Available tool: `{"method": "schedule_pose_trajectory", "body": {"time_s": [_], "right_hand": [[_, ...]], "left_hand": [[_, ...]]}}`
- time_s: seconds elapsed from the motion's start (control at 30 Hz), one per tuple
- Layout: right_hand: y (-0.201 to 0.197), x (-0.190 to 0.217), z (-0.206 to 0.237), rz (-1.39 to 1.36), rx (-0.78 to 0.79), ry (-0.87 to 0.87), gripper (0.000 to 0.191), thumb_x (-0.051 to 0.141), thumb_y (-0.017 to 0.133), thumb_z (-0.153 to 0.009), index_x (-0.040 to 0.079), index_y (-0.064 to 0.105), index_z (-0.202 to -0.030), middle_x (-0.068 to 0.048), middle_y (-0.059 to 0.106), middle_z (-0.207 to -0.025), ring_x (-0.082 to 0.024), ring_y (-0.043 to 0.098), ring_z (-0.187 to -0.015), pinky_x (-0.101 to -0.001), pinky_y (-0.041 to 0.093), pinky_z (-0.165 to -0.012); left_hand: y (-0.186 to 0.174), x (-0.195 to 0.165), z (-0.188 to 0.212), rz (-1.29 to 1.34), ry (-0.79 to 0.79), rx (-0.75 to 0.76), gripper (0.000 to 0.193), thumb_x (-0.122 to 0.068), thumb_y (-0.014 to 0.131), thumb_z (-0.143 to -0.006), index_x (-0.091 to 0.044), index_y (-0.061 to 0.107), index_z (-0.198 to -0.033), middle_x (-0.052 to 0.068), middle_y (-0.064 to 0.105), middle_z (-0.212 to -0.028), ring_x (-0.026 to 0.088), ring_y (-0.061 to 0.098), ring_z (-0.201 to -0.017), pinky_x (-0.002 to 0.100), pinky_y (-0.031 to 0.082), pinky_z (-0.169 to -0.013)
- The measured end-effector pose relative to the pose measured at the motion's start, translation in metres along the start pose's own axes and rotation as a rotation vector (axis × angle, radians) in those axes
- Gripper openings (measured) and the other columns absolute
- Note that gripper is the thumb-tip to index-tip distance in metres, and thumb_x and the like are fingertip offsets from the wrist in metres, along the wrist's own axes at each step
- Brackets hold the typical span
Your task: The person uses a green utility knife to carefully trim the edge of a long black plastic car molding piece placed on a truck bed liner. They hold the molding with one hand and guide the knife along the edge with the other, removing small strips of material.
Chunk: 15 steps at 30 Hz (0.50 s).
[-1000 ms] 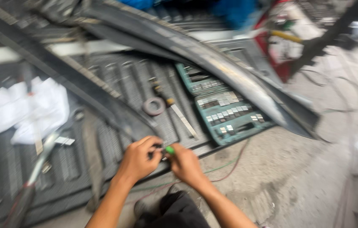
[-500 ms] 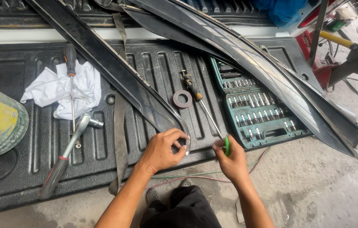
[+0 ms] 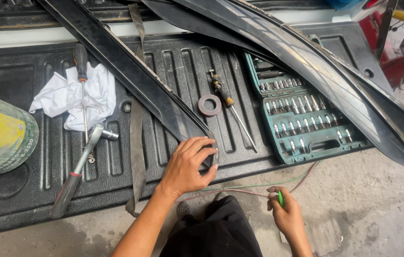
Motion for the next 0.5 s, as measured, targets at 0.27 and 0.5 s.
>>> {"method": "schedule_pose_trajectory", "body": {"time_s": [0.27, 0.5], "right_hand": [[0.029, 0.033, 0.002, 0.214, 0.094, -0.054, 0.037, 0.034, 0.074, -0.094, 0.000, 0.068, -0.079, -0.013, 0.067, -0.056, -0.018, 0.057, -0.052, -0.0365, 0.047, -0.052], [0.058, 0.128, 0.013, 0.228, 0.302, -0.363, 0.032, 0.028, 0.077, -0.082, 0.005, 0.073, -0.104, -0.014, 0.070, -0.072, -0.029, 0.064, -0.055, -0.0381, 0.049, -0.054]], "left_hand": [[0.010, -0.001, 0.008, -0.131, -0.024, 0.007, 0.054, -0.040, 0.082, -0.078, -0.005, 0.075, -0.119, 0.013, 0.068, -0.134, 0.031, 0.059, -0.130, 0.051, 0.038, -0.113], [0.006, -0.015, 0.034, -0.207, -0.108, -0.168, 0.027, -0.022, 0.079, -0.084, -0.005, 0.079, -0.106, 0.012, 0.074, -0.121, 0.031, 0.067, -0.121, 0.050, 0.046, -0.110]]}}
Point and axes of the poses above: each hand's wrist, its own z-axis away from the middle knuckle, its own y-axis out of the palm, x = y × z, the point moved 10 cm from there along -z, towards the middle knuckle
